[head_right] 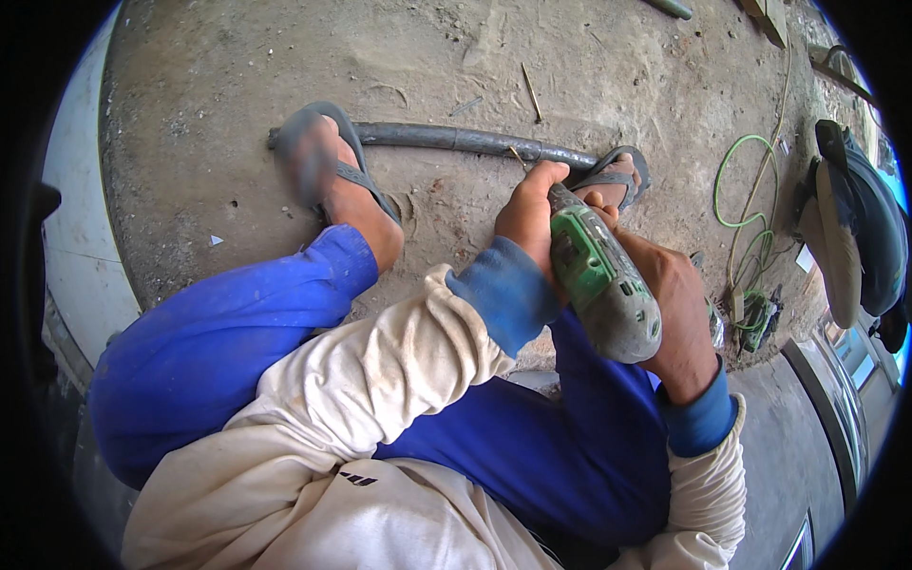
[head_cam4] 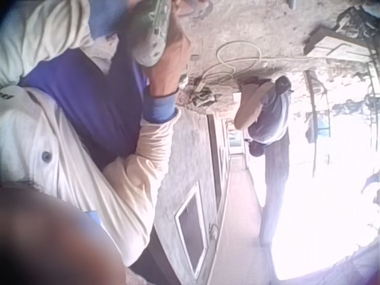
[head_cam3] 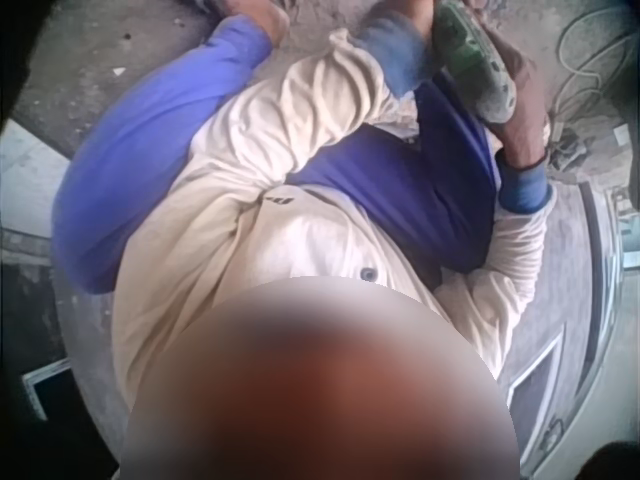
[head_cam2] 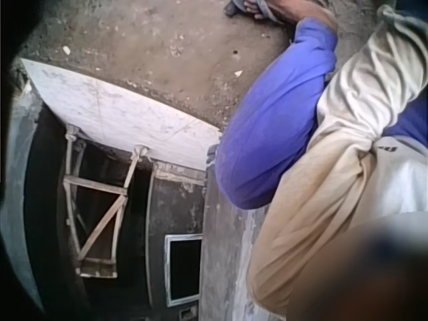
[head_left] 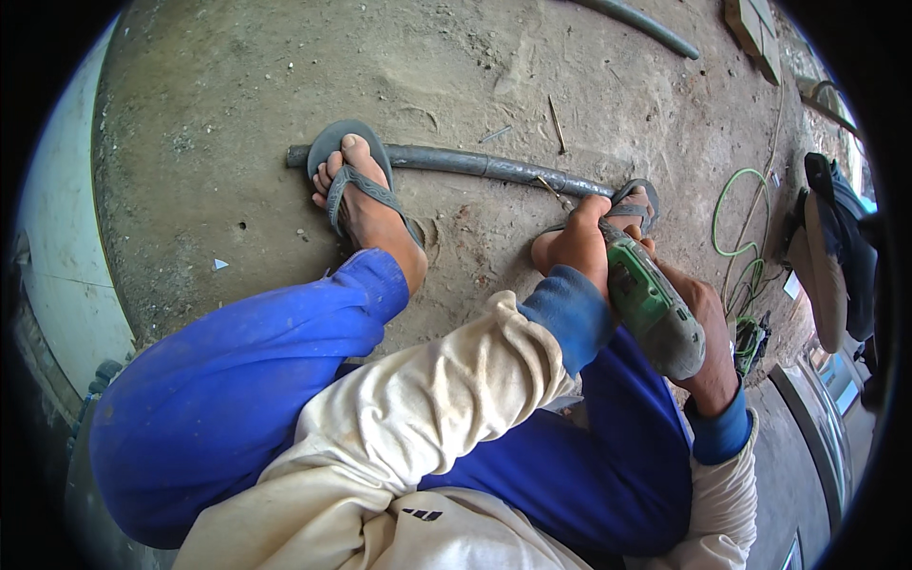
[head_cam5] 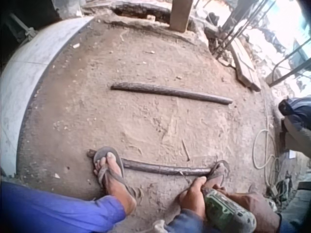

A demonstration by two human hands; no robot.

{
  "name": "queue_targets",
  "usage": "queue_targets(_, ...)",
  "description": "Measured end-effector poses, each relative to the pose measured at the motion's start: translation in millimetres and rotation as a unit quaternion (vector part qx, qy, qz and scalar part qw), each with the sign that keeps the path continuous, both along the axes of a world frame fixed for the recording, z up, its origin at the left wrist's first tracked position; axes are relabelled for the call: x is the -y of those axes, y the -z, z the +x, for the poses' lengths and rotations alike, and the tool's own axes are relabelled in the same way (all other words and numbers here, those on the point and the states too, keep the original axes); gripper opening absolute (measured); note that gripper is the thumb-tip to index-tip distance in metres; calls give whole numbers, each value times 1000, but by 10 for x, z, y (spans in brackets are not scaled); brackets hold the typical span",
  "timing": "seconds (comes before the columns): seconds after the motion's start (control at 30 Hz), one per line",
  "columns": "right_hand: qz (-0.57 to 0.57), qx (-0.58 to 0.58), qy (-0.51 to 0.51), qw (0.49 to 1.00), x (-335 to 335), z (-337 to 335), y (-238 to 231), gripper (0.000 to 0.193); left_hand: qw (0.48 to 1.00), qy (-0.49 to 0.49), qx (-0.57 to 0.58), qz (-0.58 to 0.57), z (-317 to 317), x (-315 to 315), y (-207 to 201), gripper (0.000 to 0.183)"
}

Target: The person sits on the ground and repeatedly uses a hammer to drive nails into a black pipe, then uses a cordless drill to drive the nails further. The person handles multiple pipe segments, repositioning them as needed.

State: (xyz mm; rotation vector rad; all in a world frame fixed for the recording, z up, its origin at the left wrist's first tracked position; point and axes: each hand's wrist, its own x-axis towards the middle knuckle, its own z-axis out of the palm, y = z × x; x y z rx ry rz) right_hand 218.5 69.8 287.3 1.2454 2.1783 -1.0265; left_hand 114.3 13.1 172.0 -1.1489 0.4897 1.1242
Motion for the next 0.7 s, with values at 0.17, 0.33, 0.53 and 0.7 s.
queue_targets(0.17,-2,-6,-12,1000,-16,-10,41,41,1000,-1,-9,6,-5,-6,48,36)
queue_targets(0.33,5,8,-12,1000,-24,-60,71,46,1000,-12,6,7,37,-13,161,38)
queue_targets(0.53,34,-18,-96,995,-139,-144,29,46,998,-47,44,11,8,7,200,37)
queue_targets(0.7,-3,-44,-94,995,-142,-51,63,42,998,-49,17,22,70,-13,232,50)
